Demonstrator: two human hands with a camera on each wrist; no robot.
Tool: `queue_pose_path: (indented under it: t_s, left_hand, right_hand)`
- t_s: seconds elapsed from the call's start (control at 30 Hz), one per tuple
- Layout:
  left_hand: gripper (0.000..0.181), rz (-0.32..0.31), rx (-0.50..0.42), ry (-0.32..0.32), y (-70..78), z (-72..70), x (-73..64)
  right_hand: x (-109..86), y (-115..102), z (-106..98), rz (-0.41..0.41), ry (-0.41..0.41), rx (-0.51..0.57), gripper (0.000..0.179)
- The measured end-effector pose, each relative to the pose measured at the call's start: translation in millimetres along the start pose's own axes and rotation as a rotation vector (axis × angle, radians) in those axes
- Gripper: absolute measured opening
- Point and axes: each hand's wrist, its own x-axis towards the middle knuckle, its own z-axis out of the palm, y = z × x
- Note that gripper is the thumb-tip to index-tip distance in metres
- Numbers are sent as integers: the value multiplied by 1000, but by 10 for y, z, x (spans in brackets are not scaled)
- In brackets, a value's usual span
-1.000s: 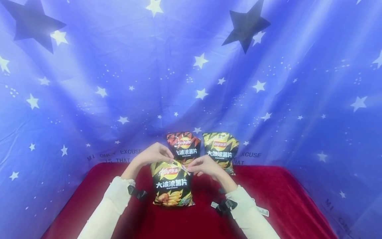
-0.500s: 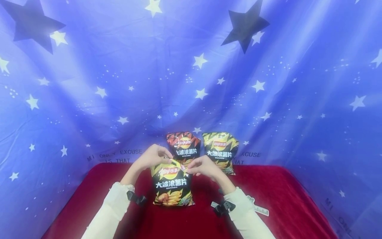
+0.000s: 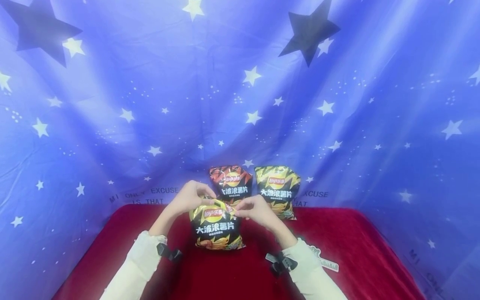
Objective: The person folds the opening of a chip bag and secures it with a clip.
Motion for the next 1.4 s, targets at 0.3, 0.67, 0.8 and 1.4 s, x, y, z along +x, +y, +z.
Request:
queue_pose_path:
  t_s: [0.3, 0.67, 0.8, 1.4]
  left_hand:
    - [23, 34, -70, -117, -59, -63, 15]
    - [16, 13, -96, -109, -94, -52, 26]
    - [13, -41, -100, -91, -89, -36, 35]
    - [14, -131, -130, -33, -120, 22, 81]
  right_hand:
    - [15, 43, 23, -27, 8, -49, 13]
    - [47, 59, -1, 0, -6, -48, 13]
    - [58, 49, -3, 22, -10, -33, 12]
    - [135, 38, -36, 32, -24, -49, 13]
